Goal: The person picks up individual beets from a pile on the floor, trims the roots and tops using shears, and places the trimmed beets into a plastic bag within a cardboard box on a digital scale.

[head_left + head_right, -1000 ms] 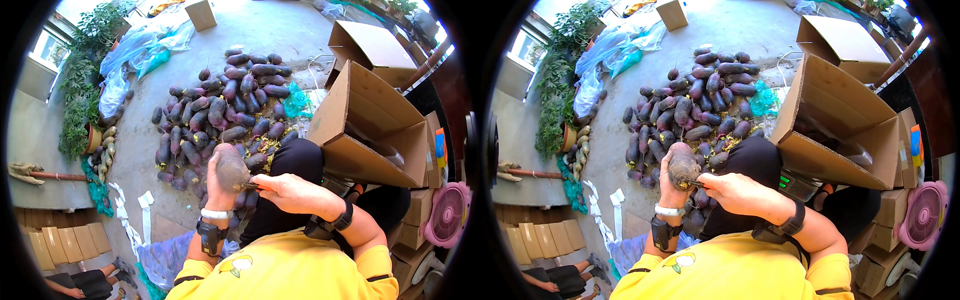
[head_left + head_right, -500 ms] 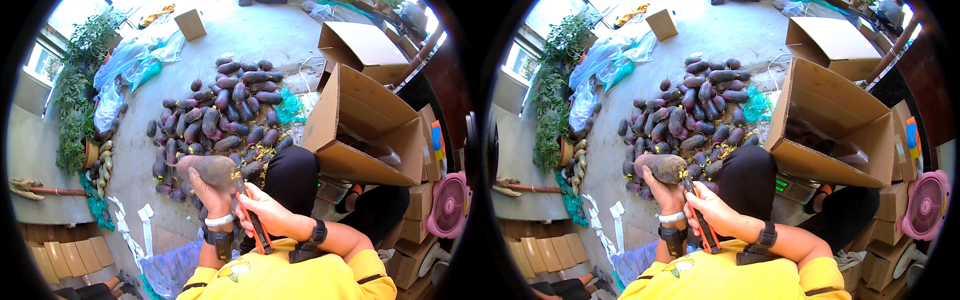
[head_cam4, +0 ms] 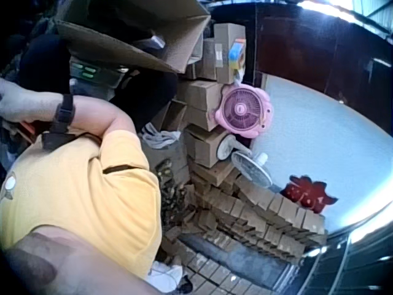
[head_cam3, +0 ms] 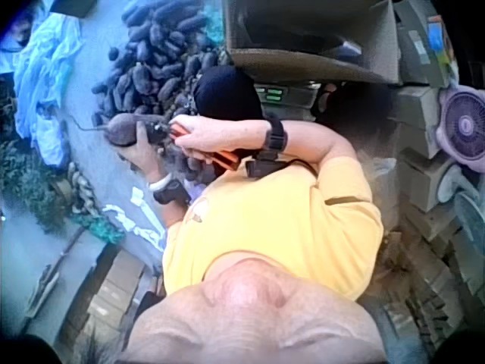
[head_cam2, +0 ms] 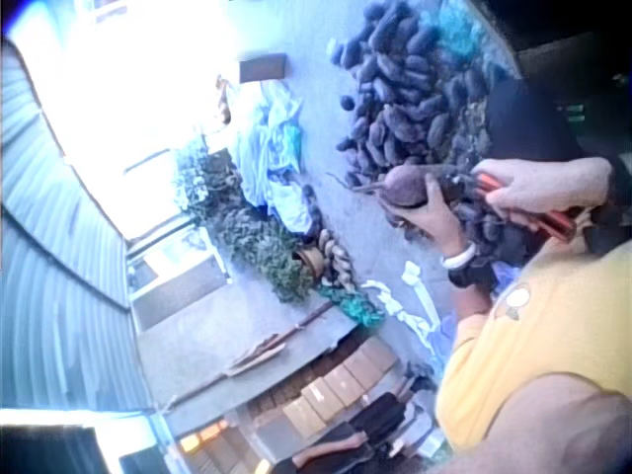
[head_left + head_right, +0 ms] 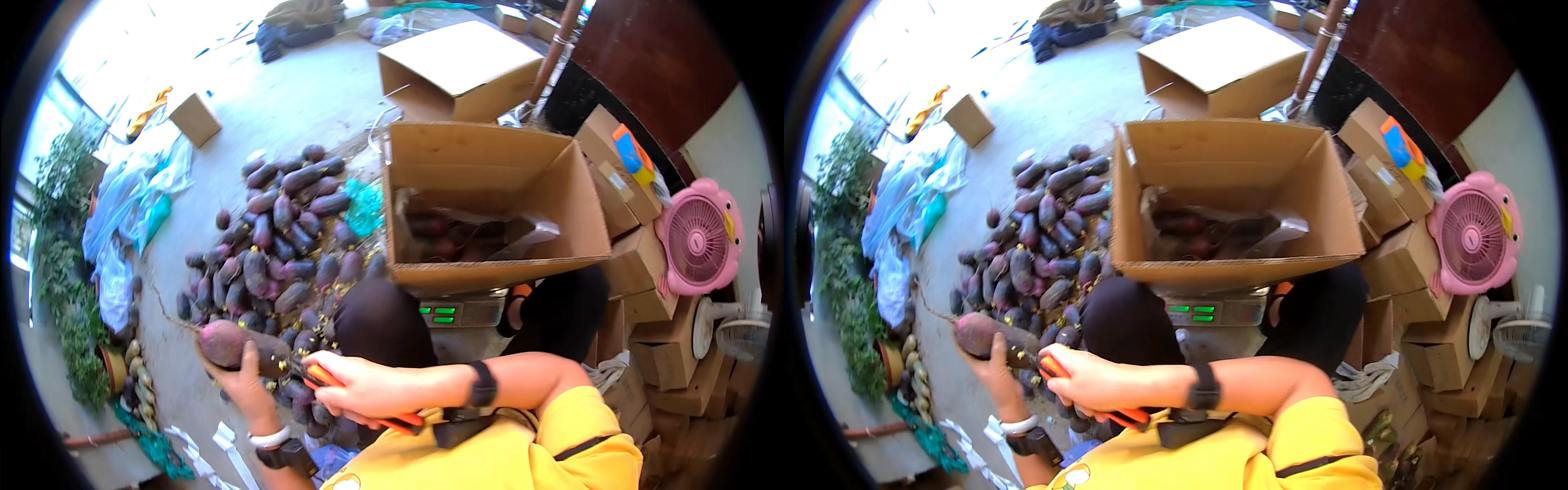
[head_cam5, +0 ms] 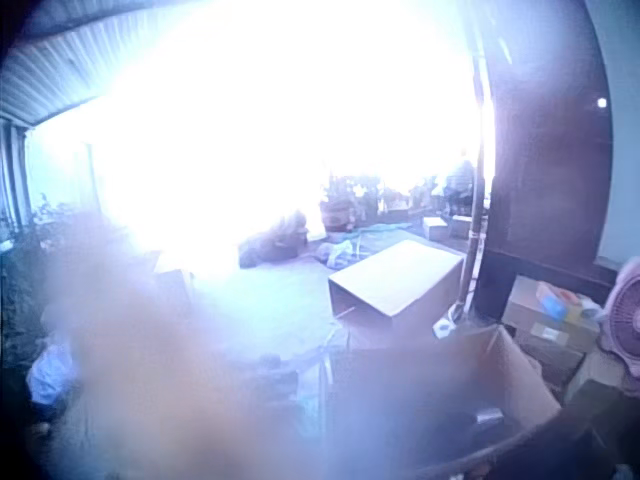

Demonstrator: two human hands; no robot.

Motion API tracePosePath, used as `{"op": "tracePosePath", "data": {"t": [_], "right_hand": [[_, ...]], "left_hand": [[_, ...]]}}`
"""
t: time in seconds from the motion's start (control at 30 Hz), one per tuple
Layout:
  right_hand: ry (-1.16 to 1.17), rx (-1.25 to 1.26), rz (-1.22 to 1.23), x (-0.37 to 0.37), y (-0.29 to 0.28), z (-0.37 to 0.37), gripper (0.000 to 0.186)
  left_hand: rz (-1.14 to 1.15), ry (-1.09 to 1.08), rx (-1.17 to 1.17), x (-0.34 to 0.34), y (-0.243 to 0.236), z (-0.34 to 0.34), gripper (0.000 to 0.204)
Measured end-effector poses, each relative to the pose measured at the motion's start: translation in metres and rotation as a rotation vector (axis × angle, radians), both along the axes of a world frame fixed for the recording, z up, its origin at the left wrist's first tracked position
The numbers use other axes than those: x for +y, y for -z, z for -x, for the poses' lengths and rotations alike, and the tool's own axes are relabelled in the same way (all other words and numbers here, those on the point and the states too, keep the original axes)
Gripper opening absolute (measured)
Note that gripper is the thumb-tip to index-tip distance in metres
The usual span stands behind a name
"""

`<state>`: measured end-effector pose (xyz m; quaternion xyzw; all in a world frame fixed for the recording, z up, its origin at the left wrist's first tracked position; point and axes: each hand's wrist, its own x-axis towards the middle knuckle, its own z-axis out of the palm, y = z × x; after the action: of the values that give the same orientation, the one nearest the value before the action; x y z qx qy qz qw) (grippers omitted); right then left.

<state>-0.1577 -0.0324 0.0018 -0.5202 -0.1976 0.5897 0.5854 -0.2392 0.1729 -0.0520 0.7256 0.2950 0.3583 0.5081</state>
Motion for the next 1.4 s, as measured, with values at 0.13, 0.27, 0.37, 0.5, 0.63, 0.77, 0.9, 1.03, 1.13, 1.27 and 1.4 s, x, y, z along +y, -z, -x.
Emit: {"op": "tracePosePath", "data": {"t": [0.13,0.27,0.37,0.5,0.63,0.77,0.9,1.03,1.13,1.27,1.4], "right_hand": [[0.143,-0.99,0.04,-0.098,-0.064,-0.048,0.017],[0.024,-1.294,0.531,-0.164,-0.104,-0.122,0.016],[-0.28,-1.286,0.736,-0.2,-0.081,-0.155,0.023],[-0.779,-1.195,1.024,-0.206,-0.051,-0.173,0.023],[-1.066,-1.245,1.041,-0.219,-0.021,-0.18,0.031],[-0.921,-1.47,0.798,-0.241,-0.048,-0.172,0.018],[-0.932,-1.454,0.754,-0.246,-0.063,-0.179,0.017],[-0.901,-1.38,0.824,-0.245,-0.049,-0.176,0.007],[-0.87,-1.269,0.893,-0.244,-0.048,-0.174,0.01],[-0.76,-1.355,0.85,-0.25,-0.044,-0.171,0.012],[-0.722,-1.336,0.835,-0.252,-0.043,-0.173,0.009]], "left_hand": [[0.303,0.012,-0.158,-0.006,-0.053,-0.028,0.068],[0.051,0.319,-0.187,0.009,-0.115,-0.053,0.074],[0.0,0.564,-0.215,-0.043,-0.158,-0.121,0.086],[-0.026,0.878,0.017,-0.109,-0.18,-0.192,0.094],[-0.101,1.093,0.288,-0.178,-0.162,-0.251,0.079],[-0.268,1.138,0.433,-0.221,-0.105,-0.284,0.078],[-0.2,1.246,0.702,-0.249,-0.04,-0.304,0.081],[-0.09,1.137,0.88,-0.269,0.023,-0.305,0.074],[-0.033,0.992,0.871,-0.28,0.058,-0.305,0.07],[0.214,0.98,0.964,-0.278,0.09,-0.296,0.071],[-0.069,1.208,1.281,-0.254,0.112,-0.317,0.071]]}}
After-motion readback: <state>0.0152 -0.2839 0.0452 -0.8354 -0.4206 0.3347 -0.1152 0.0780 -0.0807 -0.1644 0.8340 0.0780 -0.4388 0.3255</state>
